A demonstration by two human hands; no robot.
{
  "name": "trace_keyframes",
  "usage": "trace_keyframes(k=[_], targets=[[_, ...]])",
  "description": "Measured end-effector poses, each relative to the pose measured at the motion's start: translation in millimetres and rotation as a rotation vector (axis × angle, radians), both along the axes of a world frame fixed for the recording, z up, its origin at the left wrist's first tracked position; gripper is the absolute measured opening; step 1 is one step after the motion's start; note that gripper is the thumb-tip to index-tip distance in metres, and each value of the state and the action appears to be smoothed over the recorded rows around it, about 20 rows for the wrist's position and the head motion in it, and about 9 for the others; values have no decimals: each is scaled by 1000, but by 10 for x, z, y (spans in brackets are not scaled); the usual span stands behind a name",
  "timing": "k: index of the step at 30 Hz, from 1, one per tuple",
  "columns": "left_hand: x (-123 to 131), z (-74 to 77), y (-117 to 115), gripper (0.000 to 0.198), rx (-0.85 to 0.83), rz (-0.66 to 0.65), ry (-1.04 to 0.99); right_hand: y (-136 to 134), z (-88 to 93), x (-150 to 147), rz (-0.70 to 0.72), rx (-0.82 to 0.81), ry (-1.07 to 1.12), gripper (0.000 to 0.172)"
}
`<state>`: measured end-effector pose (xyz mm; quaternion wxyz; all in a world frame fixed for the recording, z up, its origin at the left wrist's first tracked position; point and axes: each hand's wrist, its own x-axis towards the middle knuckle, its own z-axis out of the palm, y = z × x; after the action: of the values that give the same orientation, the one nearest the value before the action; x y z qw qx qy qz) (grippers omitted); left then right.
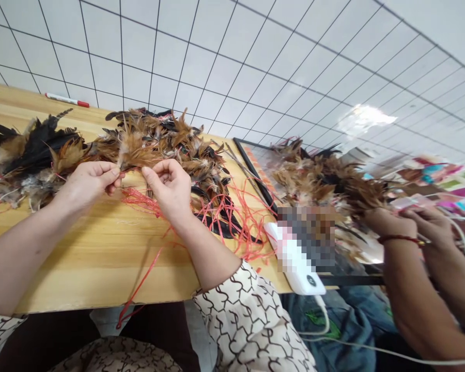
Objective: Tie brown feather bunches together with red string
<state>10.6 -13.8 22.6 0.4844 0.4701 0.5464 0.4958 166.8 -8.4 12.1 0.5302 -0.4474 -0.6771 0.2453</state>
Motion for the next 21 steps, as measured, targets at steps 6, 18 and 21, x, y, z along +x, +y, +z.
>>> trace_keyframes(k=[6, 18, 21], targets=[[-33, -109, 36, 34, 83, -40, 99, -58, -31, 54, 41, 594, -434, 11], [-83, -64, 11, 29, 190, -26, 455, 28, -27, 50, 75, -19, -619, 17], [-95, -53, 11, 25, 252, 11, 686, -3, 71, 77, 186, 3, -624, 19]])
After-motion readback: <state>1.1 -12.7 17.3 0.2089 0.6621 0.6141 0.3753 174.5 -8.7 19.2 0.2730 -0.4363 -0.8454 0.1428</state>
